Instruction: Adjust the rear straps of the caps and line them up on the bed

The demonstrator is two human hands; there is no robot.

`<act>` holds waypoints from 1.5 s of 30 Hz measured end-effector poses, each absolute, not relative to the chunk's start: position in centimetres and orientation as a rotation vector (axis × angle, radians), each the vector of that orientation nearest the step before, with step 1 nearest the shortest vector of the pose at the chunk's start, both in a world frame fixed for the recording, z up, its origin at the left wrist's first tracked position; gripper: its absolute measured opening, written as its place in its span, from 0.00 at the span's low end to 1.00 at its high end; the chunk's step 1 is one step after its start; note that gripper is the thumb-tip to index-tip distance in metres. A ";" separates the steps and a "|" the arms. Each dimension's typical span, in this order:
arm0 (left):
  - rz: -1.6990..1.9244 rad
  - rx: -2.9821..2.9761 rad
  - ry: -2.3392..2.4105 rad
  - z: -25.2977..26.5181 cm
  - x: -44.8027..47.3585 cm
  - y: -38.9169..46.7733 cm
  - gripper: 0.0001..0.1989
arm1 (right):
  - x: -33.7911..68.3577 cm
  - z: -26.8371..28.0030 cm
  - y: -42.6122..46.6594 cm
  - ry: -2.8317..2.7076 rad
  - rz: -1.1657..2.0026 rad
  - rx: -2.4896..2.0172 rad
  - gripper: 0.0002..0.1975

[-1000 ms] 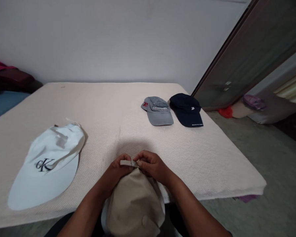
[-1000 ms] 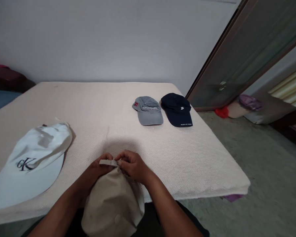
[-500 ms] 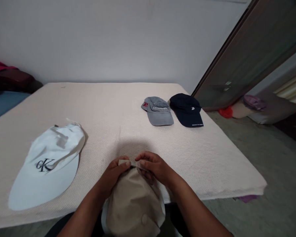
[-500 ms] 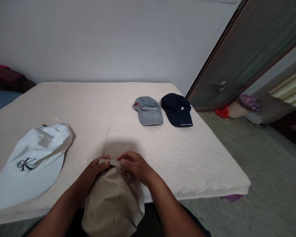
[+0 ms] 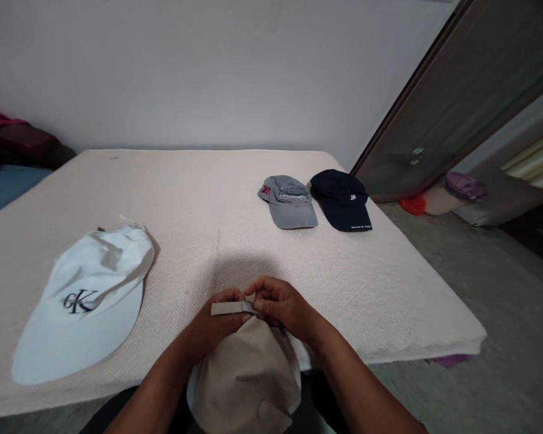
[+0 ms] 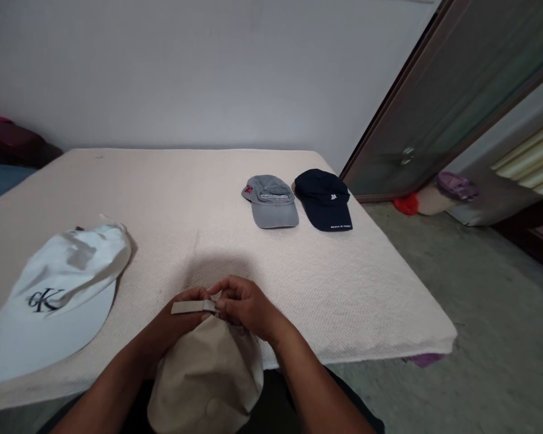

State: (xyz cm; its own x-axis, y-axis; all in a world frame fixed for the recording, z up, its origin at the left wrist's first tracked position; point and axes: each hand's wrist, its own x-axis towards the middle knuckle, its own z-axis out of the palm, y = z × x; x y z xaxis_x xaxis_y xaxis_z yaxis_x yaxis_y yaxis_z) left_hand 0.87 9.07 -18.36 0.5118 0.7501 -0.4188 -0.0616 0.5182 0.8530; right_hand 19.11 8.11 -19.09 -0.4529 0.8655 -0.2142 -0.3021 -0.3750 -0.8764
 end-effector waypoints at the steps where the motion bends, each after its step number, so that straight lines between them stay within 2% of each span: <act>1: 0.571 0.896 0.896 -18.3 0.8 9.0 0.12 | 19.1 -19.1 8.1 -1.026 1.906 -0.893 0.10; 11: 0.639 0.859 1.000 -18.2 0.9 9.2 0.09 | 18.8 -19.4 8.2 -1.131 1.818 -1.015 0.08; 17: 0.570 0.892 1.017 -18.4 0.8 9.2 0.12 | 18.5 -19.7 8.3 -1.105 1.722 -1.043 0.07; 34: 0.534 0.716 0.846 -17.9 0.6 9.1 0.09 | 18.5 -19.5 8.1 -1.038 1.813 -0.980 0.08; 45: 0.608 0.477 0.858 -17.6 0.6 8.8 0.17 | 18.4 -19.7 8.2 -0.933 1.857 -0.952 0.08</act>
State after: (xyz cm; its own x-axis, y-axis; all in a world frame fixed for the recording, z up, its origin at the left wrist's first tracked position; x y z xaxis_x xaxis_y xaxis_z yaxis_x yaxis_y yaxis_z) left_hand 0.61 8.81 -17.58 0.5056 0.6646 -0.5502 -0.2986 0.7331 0.6111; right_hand 18.41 8.16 -19.73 -0.3689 0.8947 -0.2519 -0.3321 -0.3800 -0.8633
